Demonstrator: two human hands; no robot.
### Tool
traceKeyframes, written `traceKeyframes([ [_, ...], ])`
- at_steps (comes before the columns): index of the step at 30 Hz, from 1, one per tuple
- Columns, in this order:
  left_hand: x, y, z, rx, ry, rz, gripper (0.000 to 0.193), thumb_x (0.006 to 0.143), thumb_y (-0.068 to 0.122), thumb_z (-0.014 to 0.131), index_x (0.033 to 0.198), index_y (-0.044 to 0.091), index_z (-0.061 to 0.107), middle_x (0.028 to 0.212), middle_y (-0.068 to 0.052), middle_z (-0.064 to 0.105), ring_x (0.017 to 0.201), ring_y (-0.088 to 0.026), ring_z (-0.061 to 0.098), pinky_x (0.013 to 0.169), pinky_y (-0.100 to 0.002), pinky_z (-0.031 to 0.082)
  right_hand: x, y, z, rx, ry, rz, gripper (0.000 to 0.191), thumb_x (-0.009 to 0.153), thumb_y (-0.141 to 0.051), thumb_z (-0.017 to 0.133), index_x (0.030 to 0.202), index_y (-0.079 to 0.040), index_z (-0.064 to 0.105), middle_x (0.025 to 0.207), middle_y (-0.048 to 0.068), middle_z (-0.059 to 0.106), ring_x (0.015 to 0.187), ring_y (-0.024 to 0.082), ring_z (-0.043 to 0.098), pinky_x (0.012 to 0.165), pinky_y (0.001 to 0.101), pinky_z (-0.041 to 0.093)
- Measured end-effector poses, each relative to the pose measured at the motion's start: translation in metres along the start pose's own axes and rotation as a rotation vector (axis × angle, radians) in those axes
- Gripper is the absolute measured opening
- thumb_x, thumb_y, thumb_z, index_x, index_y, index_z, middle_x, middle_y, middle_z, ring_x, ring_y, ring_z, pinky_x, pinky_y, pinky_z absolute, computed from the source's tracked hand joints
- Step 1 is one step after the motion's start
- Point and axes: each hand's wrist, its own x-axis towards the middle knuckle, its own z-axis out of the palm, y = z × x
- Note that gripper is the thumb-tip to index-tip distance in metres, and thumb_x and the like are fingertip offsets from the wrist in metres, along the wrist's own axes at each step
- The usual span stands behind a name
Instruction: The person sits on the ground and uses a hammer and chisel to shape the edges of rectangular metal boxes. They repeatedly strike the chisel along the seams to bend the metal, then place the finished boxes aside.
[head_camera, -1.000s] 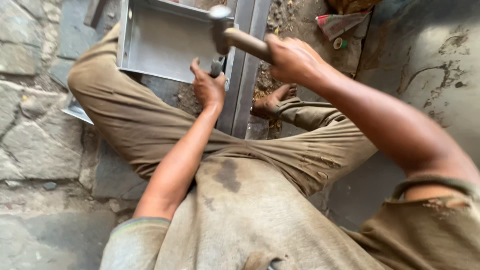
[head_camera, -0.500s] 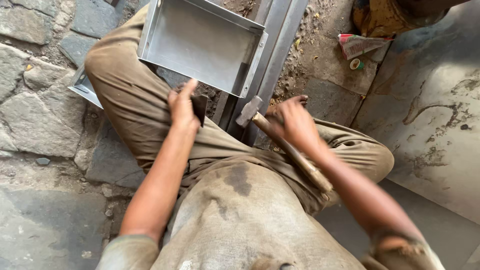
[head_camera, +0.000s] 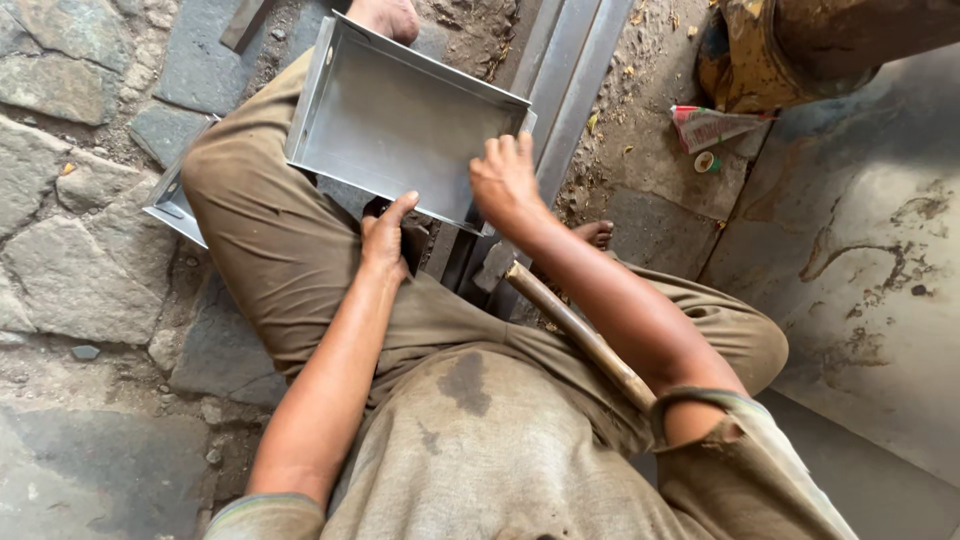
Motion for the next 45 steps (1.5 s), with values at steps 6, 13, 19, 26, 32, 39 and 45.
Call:
traceKeyframes([
  [6, -0.001, 0.003, -0.002, -0.007, -0.047, -0.035, 0.049, 0.072, 0.019, 0.086, 0.106, -0.008, 0.063, 0.095, -0.016, 0.071, 0.080, -0.026, 0.073, 0.074, -0.041, 0.065, -0.033, 0.117, -0.035, 0.831, 0.437, 0.347, 0.011, 0.104, -0.017, 0.064, 0.096, -0.012, 0.068, 0.091, 0.003, 0.073, 0.076, 0.012, 0.068, 0.066, 0.0354, 0.058],
  [13, 0.015, -0.014, -0.013, -0.032, -0.069, -0.100, 0.043, 0.076, 0.022, 0.088, 0.101, -0.002, 0.063, 0.087, -0.015, 0.067, 0.070, -0.025, 0.070, 0.062, -0.037, 0.063, 0.016, 0.153, 0.046, 0.524, 0.630, 0.524, 0.029, 0.093, -0.021, 0.084, 0.102, -0.002, 0.064, 0.099, 0.017, 0.072, 0.091, 0.037, 0.069, 0.081, 0.0493, 0.055],
  [19, -0.012, 0.016, 0.021, -0.228, -0.210, 0.124, 0.036, 0.078, 0.026, 0.086, 0.101, 0.012, 0.062, 0.080, 0.000, 0.059, 0.058, -0.012, 0.057, 0.048, -0.029, 0.050, -0.054, 0.144, 0.061, 0.667, 0.643, 0.351, 0.050, 0.101, -0.025, 0.081, 0.139, -0.002, 0.059, 0.124, 0.020, 0.068, 0.112, 0.034, 0.069, 0.095, 0.0431, 0.055],
  [26, -0.021, 0.134, 0.007, -0.295, -0.213, 0.666, 0.052, 0.086, 0.034, 0.078, 0.123, 0.010, 0.050, 0.086, -0.002, 0.058, 0.057, -0.011, 0.056, 0.045, -0.026, 0.049, -0.169, 0.141, 0.078, 0.896, -0.193, 0.409, 0.049, 0.097, -0.037, 0.076, 0.120, 0.005, 0.063, 0.095, 0.022, 0.073, 0.087, 0.029, 0.065, 0.078, 0.0426, 0.055],
  [32, 0.037, 0.213, -0.171, -0.473, 0.194, 0.760, 0.057, 0.092, 0.037, 0.081, 0.123, 0.002, 0.048, 0.103, -0.009, 0.053, 0.082, -0.022, 0.054, 0.070, -0.037, 0.050, -0.216, 0.101, 0.116, 1.340, -0.516, 0.650, 0.060, 0.091, -0.039, 0.068, 0.138, -0.002, 0.059, 0.104, 0.016, 0.069, 0.084, 0.021, 0.062, 0.069, 0.0367, 0.053],
  [39, 0.055, 0.187, -0.344, -0.927, 0.290, 0.696, 0.048, 0.082, 0.034, 0.084, 0.111, 0.004, 0.060, 0.101, -0.011, 0.066, 0.091, -0.030, 0.067, 0.083, -0.045, 0.059, -0.231, 0.078, 0.117, 1.237, -0.501, 0.834, 0.062, 0.101, -0.044, 0.056, 0.148, -0.004, 0.052, 0.118, 0.015, 0.071, 0.091, 0.021, 0.063, 0.073, 0.0364, 0.049],
  [45, 0.046, 0.133, -0.373, -0.692, 0.684, 0.523, 0.052, 0.069, 0.031, 0.086, 0.109, 0.003, 0.070, 0.107, -0.012, 0.074, 0.096, -0.030, 0.072, 0.085, -0.045, 0.061, -0.231, 0.074, 0.113, 1.242, -0.460, 0.747, 0.054, 0.102, -0.040, 0.055, 0.140, -0.002, 0.059, 0.114, 0.012, 0.071, 0.095, 0.017, 0.065, 0.080, 0.0293, 0.052],
])
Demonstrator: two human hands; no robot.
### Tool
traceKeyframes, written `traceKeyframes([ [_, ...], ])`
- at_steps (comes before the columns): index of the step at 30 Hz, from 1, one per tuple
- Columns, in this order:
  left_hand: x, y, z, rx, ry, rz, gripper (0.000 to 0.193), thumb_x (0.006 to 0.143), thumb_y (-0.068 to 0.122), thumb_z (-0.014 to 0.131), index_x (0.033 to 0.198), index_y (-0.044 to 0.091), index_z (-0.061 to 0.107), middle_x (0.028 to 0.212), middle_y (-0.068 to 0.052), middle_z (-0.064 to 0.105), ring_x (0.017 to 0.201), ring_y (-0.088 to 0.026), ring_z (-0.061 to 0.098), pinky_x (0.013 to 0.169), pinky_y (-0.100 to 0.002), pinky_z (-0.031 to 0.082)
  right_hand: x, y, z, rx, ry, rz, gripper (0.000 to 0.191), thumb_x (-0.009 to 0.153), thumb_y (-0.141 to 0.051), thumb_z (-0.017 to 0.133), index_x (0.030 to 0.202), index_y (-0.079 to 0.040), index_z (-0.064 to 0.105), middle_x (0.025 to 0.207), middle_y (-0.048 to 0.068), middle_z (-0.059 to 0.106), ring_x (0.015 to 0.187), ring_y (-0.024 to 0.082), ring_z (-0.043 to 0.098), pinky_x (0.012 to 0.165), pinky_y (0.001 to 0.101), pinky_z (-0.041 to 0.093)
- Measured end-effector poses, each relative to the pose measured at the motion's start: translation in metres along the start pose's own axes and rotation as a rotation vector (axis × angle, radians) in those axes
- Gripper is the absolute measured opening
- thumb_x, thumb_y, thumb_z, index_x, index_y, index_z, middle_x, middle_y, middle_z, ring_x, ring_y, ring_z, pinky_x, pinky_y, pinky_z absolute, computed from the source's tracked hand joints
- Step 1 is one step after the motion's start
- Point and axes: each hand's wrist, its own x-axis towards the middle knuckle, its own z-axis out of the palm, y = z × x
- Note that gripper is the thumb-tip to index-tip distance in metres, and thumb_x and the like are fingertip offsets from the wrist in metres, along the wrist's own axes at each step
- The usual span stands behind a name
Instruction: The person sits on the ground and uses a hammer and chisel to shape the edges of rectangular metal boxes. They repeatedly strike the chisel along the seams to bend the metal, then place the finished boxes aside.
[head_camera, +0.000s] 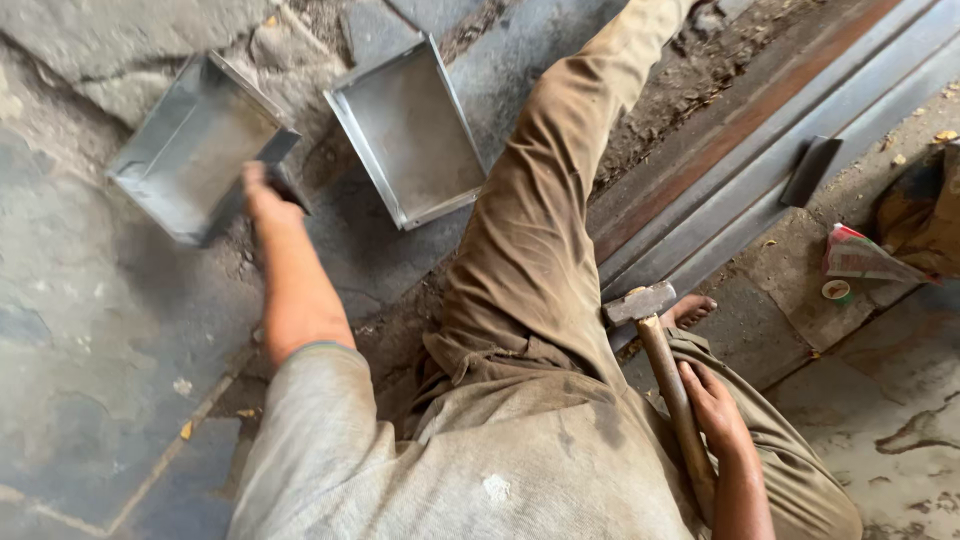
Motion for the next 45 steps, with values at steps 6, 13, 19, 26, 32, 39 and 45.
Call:
traceKeyframes([
  [6, -0.020, -0.085, 0.021, 1.072, -0.134, 0.474, 0.060, 0.069, 0.023, 0.092, 0.114, -0.006, 0.066, 0.111, -0.017, 0.068, 0.100, -0.025, 0.064, 0.090, -0.039, 0.051, -0.009, 0.007, 0.002, 0.103, -0.019, 0.032, 0.049, 0.105, -0.038, 0.051, 0.138, -0.004, 0.062, 0.105, 0.012, 0.072, 0.087, 0.019, 0.065, 0.076, 0.0317, 0.053],
  [13, -0.026, -0.079, 0.052, 1.357, -0.325, 0.240, 0.050, 0.076, 0.038, 0.091, 0.091, -0.006, 0.071, 0.100, -0.023, 0.074, 0.093, -0.037, 0.073, 0.084, -0.046, 0.053, -0.033, -0.002, 0.015, 0.132, -0.159, 0.050, 0.050, 0.103, -0.042, 0.050, 0.132, -0.003, 0.064, 0.106, 0.011, 0.074, 0.086, 0.019, 0.064, 0.075, 0.0325, 0.054],
  [19, -0.039, -0.072, 0.078, 1.768, -0.301, 0.491, 0.032, 0.076, 0.028, 0.086, 0.089, 0.001, 0.076, 0.091, -0.021, 0.074, 0.081, -0.036, 0.070, 0.076, -0.047, 0.054, -0.033, -0.035, 0.019, 0.061, -0.224, 0.037, 0.071, 0.085, -0.044, 0.070, 0.146, -0.010, 0.052, 0.116, 0.012, 0.070, 0.094, 0.020, 0.064, 0.080, 0.0344, 0.054],
  [26, -0.074, 0.025, 0.119, 1.800, -0.605, 0.907, 0.040, 0.074, 0.029, 0.093, 0.098, 0.002, 0.075, 0.097, -0.022, 0.073, 0.087, -0.038, 0.069, 0.080, -0.048, 0.054, -0.002, -0.043, 0.027, 0.072, -0.330, -0.149, 0.091, 0.074, -0.037, 0.084, 0.147, 0.002, 0.046, 0.135, 0.014, 0.063, 0.121, 0.022, 0.059, 0.102, 0.0345, 0.046],
  [32, -0.249, 0.107, 0.186, 1.585, -1.276, 1.318, 0.062, 0.079, 0.016, 0.084, 0.137, 0.008, 0.062, 0.128, -0.016, 0.068, 0.115, -0.028, 0.069, 0.102, -0.038, 0.058, -0.046, -0.049, -0.003, 0.040, -0.057, -0.219, 0.091, 0.076, -0.033, 0.082, 0.149, 0.001, 0.040, 0.131, 0.017, 0.064, 0.115, 0.026, 0.064, 0.100, 0.0393, 0.051],
  [39, -0.449, -0.029, 0.239, 1.499, -1.849, 2.000, 0.051, 0.083, 0.022, 0.085, 0.133, 0.022, 0.074, 0.104, -0.012, 0.073, 0.076, -0.020, 0.070, 0.058, -0.031, 0.058, -0.150, -0.080, -0.084, -0.027, 0.501, -0.274, 0.062, 0.088, -0.026, 0.080, 0.138, -0.007, 0.050, 0.109, 0.019, 0.071, 0.093, 0.026, 0.072, 0.081, 0.0446, 0.061],
  [45, -0.515, -0.108, 0.216, 1.374, -2.037, 2.036, 0.063, 0.082, 0.018, 0.082, 0.142, 0.020, 0.064, 0.104, -0.008, 0.062, 0.096, -0.022, 0.067, 0.069, -0.032, 0.058, -0.175, -0.087, -0.107, -0.095, 0.631, -0.453, 0.067, 0.091, -0.030, 0.080, 0.139, -0.006, 0.038, 0.111, 0.022, 0.071, 0.093, 0.028, 0.075, 0.080, 0.0434, 0.063],
])
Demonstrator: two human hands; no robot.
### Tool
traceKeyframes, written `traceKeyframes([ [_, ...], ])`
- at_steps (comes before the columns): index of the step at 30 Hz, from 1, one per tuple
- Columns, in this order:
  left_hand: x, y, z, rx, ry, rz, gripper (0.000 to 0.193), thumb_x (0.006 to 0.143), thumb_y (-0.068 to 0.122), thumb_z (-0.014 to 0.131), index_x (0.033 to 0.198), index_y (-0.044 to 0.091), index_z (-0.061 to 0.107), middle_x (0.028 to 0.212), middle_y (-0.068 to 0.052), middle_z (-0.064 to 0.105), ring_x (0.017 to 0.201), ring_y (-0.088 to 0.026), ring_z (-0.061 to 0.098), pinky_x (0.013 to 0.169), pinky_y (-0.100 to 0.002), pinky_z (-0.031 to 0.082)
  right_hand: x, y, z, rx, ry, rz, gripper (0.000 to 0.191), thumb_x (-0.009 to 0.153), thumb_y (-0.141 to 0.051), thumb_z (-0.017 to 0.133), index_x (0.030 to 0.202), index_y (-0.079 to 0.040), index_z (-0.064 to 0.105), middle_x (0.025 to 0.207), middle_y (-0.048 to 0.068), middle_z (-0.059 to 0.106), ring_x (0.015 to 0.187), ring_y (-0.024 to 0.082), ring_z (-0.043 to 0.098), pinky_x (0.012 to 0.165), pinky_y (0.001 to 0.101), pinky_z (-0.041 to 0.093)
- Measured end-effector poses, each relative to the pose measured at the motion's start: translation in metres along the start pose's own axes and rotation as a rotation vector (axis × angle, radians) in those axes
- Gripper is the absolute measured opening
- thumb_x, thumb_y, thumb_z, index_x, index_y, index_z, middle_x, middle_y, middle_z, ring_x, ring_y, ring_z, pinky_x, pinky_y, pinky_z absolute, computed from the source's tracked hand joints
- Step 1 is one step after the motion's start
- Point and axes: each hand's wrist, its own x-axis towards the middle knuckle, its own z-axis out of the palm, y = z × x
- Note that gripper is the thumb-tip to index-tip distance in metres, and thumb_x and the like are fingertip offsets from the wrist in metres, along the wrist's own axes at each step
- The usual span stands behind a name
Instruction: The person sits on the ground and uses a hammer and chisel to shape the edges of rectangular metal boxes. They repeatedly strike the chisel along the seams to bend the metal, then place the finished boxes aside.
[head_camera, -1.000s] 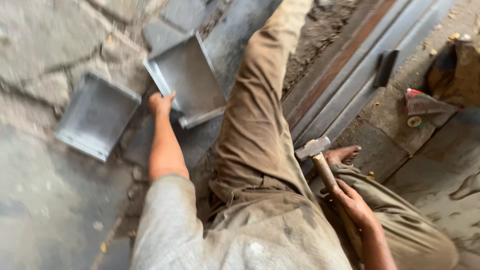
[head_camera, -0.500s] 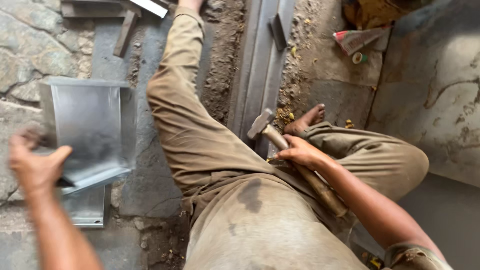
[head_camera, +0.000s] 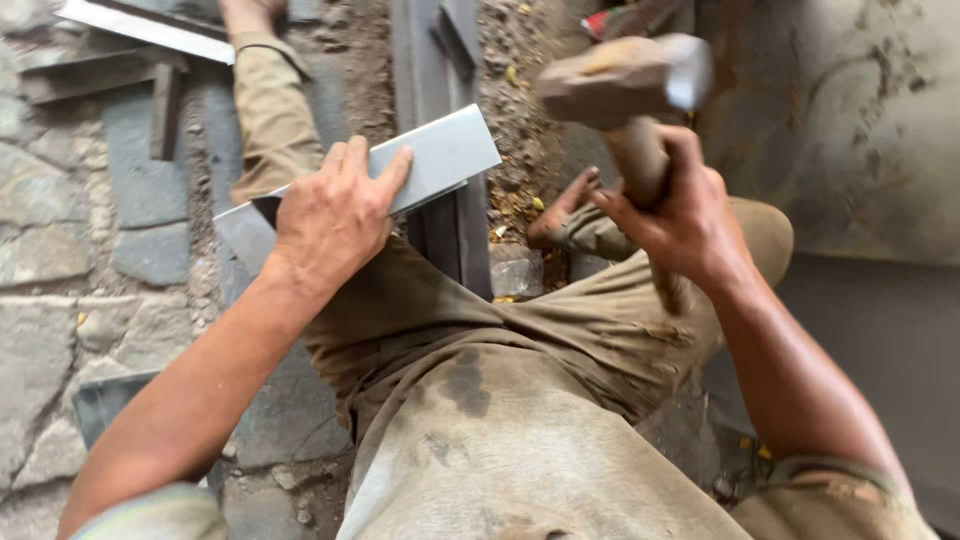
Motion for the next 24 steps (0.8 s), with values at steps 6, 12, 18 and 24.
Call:
traceKeyframes([
  [6, 0.009, 0.023, 0.006, -0.165, -0.255, -0.068, 0.113, 0.058, 0.037, 0.092, 0.158, 0.019, 0.041, 0.097, -0.013, 0.060, 0.088, -0.030, 0.065, 0.067, -0.043, 0.058, 0.025, -0.004, -0.001, -0.031, -0.067, -0.208, 0.064, 0.092, -0.032, 0.079, 0.136, -0.005, 0.041, 0.105, 0.025, 0.073, 0.091, 0.030, 0.075, 0.076, 0.0433, 0.063],
  [12, 0.001, 0.035, 0.014, -0.093, -0.216, -0.086, 0.106, 0.066, 0.028, 0.085, 0.161, 0.023, 0.038, 0.096, -0.011, 0.059, 0.088, -0.028, 0.066, 0.066, -0.039, 0.059, 0.018, -0.028, -0.009, 0.151, -0.065, -0.175, 0.043, 0.108, -0.037, 0.054, 0.136, -0.006, 0.045, 0.095, 0.018, 0.071, 0.075, 0.023, 0.074, 0.064, 0.0360, 0.066],
  [18, 0.002, 0.029, 0.023, -0.032, -0.223, -0.102, 0.099, 0.068, 0.026, 0.082, 0.159, 0.024, 0.042, 0.096, -0.013, 0.059, 0.081, -0.028, 0.066, 0.064, -0.039, 0.058, 0.038, -0.053, 0.001, 0.033, -0.230, -0.026, 0.042, 0.109, -0.046, 0.049, 0.119, -0.005, 0.051, 0.081, 0.015, 0.074, 0.072, 0.021, 0.074, 0.063, 0.0377, 0.058],
  [24, 0.003, 0.029, 0.026, -0.008, -0.186, -0.073, 0.097, 0.073, 0.020, 0.079, 0.163, 0.023, 0.042, 0.097, -0.012, 0.060, 0.081, -0.027, 0.065, 0.063, -0.038, 0.058, 0.040, -0.037, 0.002, 0.166, -0.155, -0.061, 0.045, 0.108, -0.047, 0.046, 0.126, -0.006, 0.048, 0.085, 0.014, 0.071, 0.067, 0.021, 0.075, 0.055, 0.0368, 0.059],
])
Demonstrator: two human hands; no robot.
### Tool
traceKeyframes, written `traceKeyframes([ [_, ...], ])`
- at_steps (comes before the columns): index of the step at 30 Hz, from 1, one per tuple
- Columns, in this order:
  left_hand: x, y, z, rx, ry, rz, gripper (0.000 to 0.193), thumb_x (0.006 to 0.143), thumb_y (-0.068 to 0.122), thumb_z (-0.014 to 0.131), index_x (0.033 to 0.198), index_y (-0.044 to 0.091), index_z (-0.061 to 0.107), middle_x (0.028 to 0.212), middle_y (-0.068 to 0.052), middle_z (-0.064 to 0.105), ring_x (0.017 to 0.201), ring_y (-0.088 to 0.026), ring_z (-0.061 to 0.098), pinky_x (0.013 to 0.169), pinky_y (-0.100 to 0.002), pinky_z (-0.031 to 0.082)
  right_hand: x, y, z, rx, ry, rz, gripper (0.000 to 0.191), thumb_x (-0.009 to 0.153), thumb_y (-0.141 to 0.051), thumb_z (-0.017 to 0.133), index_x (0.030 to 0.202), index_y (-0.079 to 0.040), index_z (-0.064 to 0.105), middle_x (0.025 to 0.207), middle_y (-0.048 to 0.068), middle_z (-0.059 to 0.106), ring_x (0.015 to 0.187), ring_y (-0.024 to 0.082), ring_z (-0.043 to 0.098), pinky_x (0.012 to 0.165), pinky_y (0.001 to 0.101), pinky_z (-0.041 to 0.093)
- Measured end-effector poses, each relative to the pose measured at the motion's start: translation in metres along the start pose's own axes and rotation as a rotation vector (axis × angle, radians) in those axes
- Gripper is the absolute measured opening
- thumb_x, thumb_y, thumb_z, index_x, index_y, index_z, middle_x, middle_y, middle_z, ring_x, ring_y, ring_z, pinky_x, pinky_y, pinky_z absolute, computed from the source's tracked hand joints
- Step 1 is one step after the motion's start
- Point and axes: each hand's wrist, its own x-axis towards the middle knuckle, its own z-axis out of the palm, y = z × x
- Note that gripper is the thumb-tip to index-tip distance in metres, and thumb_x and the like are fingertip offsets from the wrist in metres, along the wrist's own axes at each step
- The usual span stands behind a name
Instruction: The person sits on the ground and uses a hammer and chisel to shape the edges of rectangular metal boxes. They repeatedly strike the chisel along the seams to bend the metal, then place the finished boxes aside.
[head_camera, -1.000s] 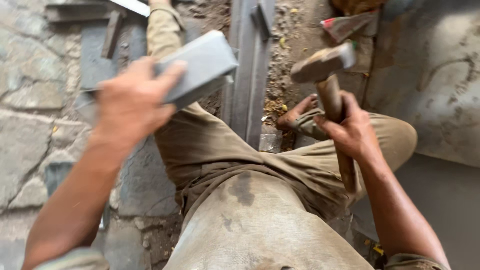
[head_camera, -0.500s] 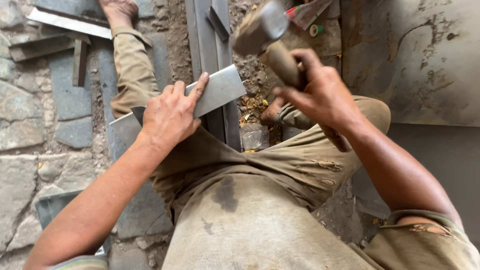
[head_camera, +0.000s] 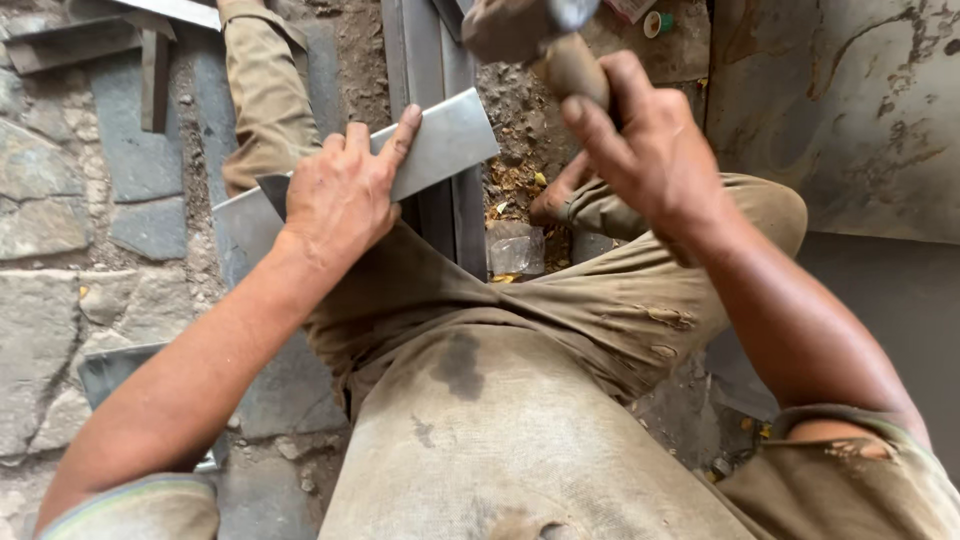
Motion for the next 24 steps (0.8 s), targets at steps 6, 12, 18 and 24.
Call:
traceKeyframes([
  [6, 0.001, -0.001, 0.000, -0.095, -0.020, -0.029, 0.102, 0.064, 0.027, 0.083, 0.158, 0.022, 0.043, 0.093, -0.014, 0.059, 0.079, -0.031, 0.064, 0.060, -0.042, 0.057, 0.006, 0.014, 0.013, -0.202, -0.077, 0.033, 0.045, 0.107, -0.048, 0.047, 0.121, -0.005, 0.050, 0.086, 0.018, 0.075, 0.069, 0.024, 0.075, 0.058, 0.0402, 0.062],
  [12, 0.000, -0.004, 0.003, 0.027, 0.056, 0.003, 0.093, 0.075, 0.016, 0.077, 0.161, 0.024, 0.045, 0.095, -0.011, 0.058, 0.078, -0.025, 0.064, 0.061, -0.036, 0.057, 0.001, 0.016, 0.020, -0.239, -0.104, -0.074, 0.043, 0.108, -0.045, 0.049, 0.120, -0.003, 0.049, 0.096, 0.021, 0.074, 0.079, 0.028, 0.076, 0.065, 0.0410, 0.063],
  [18, 0.001, -0.004, 0.006, 0.017, 0.043, -0.010, 0.097, 0.072, 0.018, 0.081, 0.162, 0.024, 0.046, 0.093, -0.010, 0.058, 0.079, -0.025, 0.064, 0.059, -0.036, 0.057, -0.011, 0.023, 0.025, -0.094, -0.036, -0.093, 0.042, 0.107, -0.043, 0.051, 0.122, -0.004, 0.051, 0.097, 0.020, 0.074, 0.084, 0.028, 0.078, 0.069, 0.0401, 0.065],
  [24, 0.003, -0.004, 0.002, -0.057, -0.008, -0.028, 0.105, 0.060, 0.028, 0.087, 0.157, 0.024, 0.047, 0.093, -0.012, 0.058, 0.078, -0.027, 0.065, 0.060, -0.040, 0.057, -0.014, 0.036, 0.031, -0.192, 0.006, -0.110, 0.041, 0.104, -0.042, 0.058, 0.115, -0.003, 0.054, 0.088, 0.023, 0.074, 0.078, 0.033, 0.075, 0.066, 0.0444, 0.059],
])
